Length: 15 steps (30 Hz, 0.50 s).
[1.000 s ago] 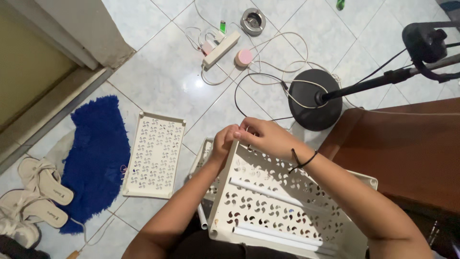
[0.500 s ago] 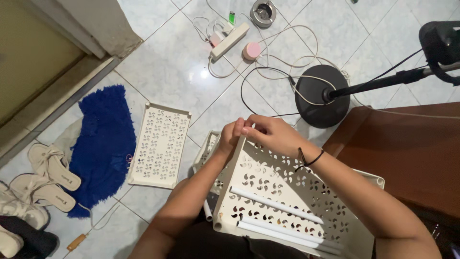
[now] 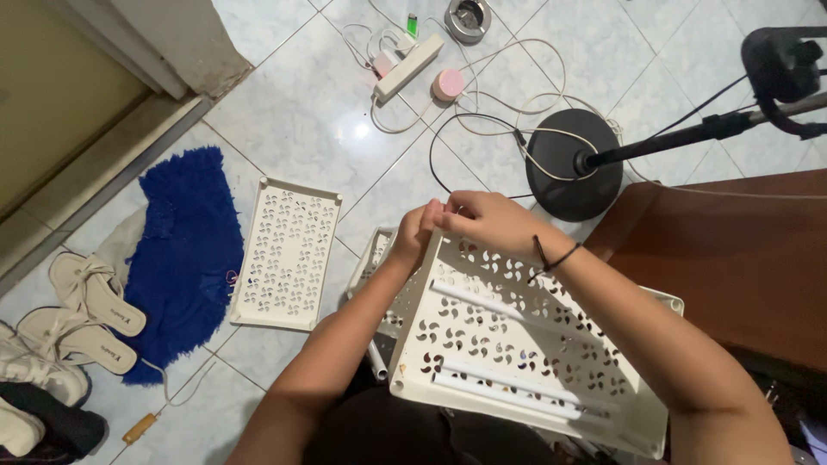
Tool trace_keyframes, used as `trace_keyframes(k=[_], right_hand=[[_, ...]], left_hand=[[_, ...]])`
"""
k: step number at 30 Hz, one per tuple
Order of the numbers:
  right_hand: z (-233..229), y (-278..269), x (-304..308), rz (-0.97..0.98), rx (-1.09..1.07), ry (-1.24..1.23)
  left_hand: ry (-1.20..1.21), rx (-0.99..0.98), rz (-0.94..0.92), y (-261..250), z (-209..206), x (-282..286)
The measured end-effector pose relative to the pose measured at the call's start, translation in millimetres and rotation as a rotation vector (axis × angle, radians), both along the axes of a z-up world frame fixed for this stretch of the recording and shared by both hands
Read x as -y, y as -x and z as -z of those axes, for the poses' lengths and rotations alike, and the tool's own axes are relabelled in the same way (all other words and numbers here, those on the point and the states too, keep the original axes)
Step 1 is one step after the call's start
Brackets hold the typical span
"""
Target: The person assembles a white plastic rack by inserting white rods into perforated trays. They handle multiple trays and rods, repeatedly inserting and removing rods to fit them into the tray holes. The assembly is performed on the floor.
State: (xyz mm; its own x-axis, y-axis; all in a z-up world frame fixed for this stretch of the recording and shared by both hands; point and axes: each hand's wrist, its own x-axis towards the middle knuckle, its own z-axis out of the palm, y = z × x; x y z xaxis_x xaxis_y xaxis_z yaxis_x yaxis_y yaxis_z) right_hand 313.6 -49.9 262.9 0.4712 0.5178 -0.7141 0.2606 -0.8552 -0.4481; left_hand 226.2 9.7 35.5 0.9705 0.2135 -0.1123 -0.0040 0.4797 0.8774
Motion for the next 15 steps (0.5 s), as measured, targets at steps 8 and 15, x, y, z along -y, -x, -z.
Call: trace_keyframes(k=[8,15], right_hand=[[-6,21,-8,-0.020,0.179,0.061],[3,21,-11,-0.074,0.204,-0.013]], left_hand=[[-0.066,0.066,-0.023,0,-5,-2],[-0.107,0.050,-0.054,1,3,-1]])
